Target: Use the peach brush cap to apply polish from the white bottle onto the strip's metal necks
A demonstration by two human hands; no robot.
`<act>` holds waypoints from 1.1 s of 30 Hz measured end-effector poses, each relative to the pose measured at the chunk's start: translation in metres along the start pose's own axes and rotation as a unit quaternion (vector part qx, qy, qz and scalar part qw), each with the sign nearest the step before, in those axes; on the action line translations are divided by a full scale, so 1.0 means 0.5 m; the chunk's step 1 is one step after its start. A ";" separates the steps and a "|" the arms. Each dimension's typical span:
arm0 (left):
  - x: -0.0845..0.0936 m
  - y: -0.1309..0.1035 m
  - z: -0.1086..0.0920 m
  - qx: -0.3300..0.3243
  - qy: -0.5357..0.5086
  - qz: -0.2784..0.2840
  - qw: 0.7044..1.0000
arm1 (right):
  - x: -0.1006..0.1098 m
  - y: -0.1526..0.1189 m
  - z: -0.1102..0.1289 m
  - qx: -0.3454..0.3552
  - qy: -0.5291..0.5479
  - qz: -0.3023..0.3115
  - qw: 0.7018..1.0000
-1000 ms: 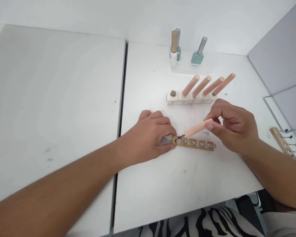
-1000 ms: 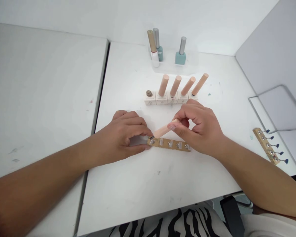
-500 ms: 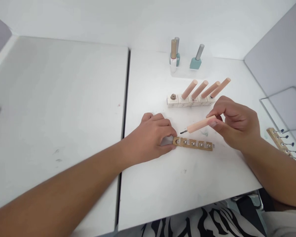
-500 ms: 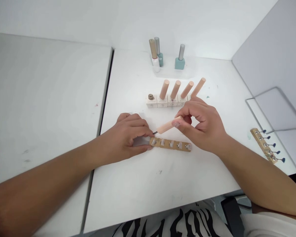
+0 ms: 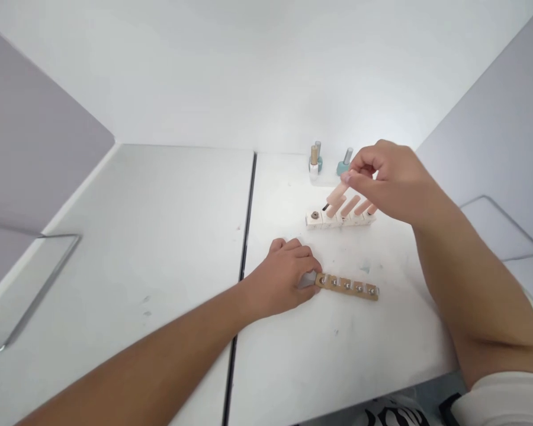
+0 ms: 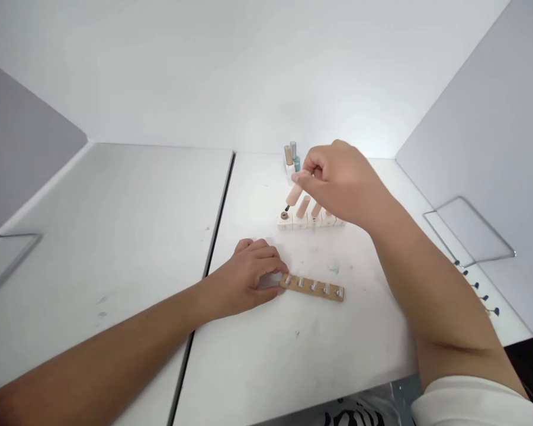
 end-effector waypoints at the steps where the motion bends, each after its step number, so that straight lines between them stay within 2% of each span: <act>1: 0.000 0.000 0.000 0.002 -0.002 -0.001 1.000 | -0.012 0.007 -0.002 -0.005 0.015 0.021 1.000; 5: 0.001 -0.002 -0.003 0.003 -0.013 -0.002 1.000 | -0.049 0.016 -0.014 -0.030 0.030 0.073 0.996; 12: 0.001 -0.003 -0.001 0.005 -0.021 0.001 1.000 | -0.063 0.017 -0.022 -0.034 0.012 0.072 0.997; 15: 0.000 -0.002 0.000 0.007 -0.021 0.001 1.000 | -0.066 0.017 -0.017 -0.010 0.003 0.068 0.998; 23: 0.002 -0.003 -0.001 0.003 -0.018 -0.002 1.000 | -0.078 0.019 -0.004 0.053 -0.142 0.032 0.988; 33: 0.001 -0.002 0.000 0.001 -0.018 -0.001 1.000 | -0.112 0.009 -0.019 0.081 -0.225 0.058 0.969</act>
Point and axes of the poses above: each hand's wrist, its own y-axis towards the middle knuckle, its own x-axis out of the back of the hand, z = x × y, the point moved 5 cm from there along y, towards the middle knuckle, and after that the axes turned 13 degrees about -z, right-handed, at the moved point
